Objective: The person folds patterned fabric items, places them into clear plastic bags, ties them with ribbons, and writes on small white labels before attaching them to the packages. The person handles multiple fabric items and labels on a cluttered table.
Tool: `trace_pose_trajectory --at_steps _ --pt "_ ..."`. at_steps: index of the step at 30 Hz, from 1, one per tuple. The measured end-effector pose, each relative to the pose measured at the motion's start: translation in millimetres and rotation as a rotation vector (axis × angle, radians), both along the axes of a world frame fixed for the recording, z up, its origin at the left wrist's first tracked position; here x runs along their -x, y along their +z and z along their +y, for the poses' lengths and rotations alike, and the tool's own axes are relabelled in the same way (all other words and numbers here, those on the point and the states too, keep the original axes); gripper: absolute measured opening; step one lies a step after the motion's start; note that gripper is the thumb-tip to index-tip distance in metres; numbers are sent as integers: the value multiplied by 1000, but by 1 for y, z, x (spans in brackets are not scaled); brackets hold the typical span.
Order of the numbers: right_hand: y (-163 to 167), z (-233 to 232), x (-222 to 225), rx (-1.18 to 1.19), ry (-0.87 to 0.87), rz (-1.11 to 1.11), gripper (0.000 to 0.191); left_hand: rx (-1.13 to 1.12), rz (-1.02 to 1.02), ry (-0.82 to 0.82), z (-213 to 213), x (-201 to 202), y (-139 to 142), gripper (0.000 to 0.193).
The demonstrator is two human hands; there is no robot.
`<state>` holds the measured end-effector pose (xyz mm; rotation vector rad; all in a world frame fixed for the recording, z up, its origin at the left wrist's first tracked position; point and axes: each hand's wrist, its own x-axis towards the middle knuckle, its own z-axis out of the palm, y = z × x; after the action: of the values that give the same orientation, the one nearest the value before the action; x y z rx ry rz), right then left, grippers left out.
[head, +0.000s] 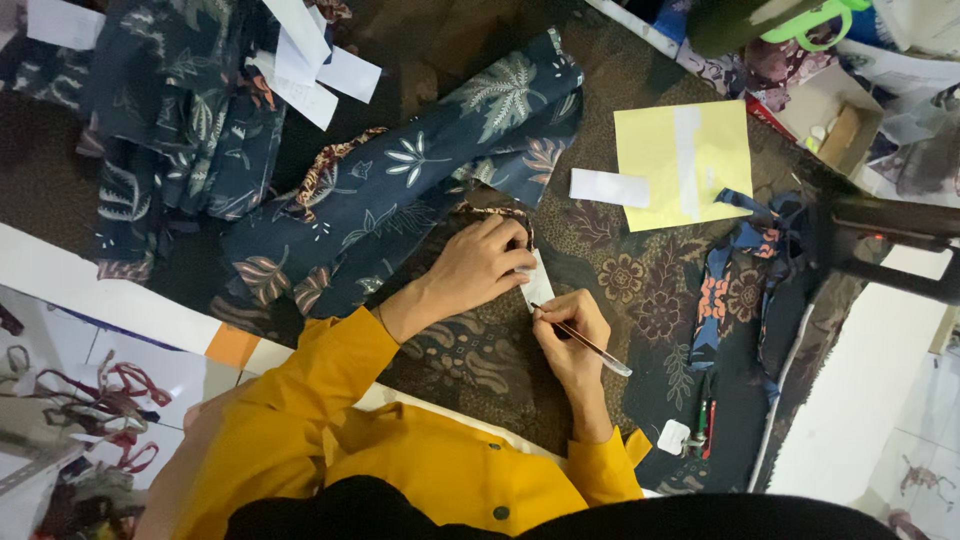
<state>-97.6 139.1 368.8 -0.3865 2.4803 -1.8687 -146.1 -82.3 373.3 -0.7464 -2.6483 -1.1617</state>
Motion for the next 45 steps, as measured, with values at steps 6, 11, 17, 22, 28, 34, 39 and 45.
trace_pose_trajectory --at_steps 6,11,17,22,28,34,39,45 --pt "1 4 -2 36 -33 -64 21 -13 5 8 3 -1 4 17" --pt "4 5 -1 31 -22 -66 21 -18 9 8 3 -1 5 17" --pt "11 7 2 68 -26 -133 19 7 -5 -1 5 1 5 17" --pt "11 6 3 -35 1 27 21 -5 -8 5 5 0 5 16" --pt "8 7 2 48 -18 -18 23 0 -11 -4 5 1 5 17" --pt "7 5 2 64 -43 -100 21 -12 -8 -3 4 1 7 16" --pt "5 8 1 58 -2 7 21 -21 -3 2 6 0 7 17" --pt "10 16 -8 108 -38 -22 22 -19 -13 -6 7 -2 9 16"
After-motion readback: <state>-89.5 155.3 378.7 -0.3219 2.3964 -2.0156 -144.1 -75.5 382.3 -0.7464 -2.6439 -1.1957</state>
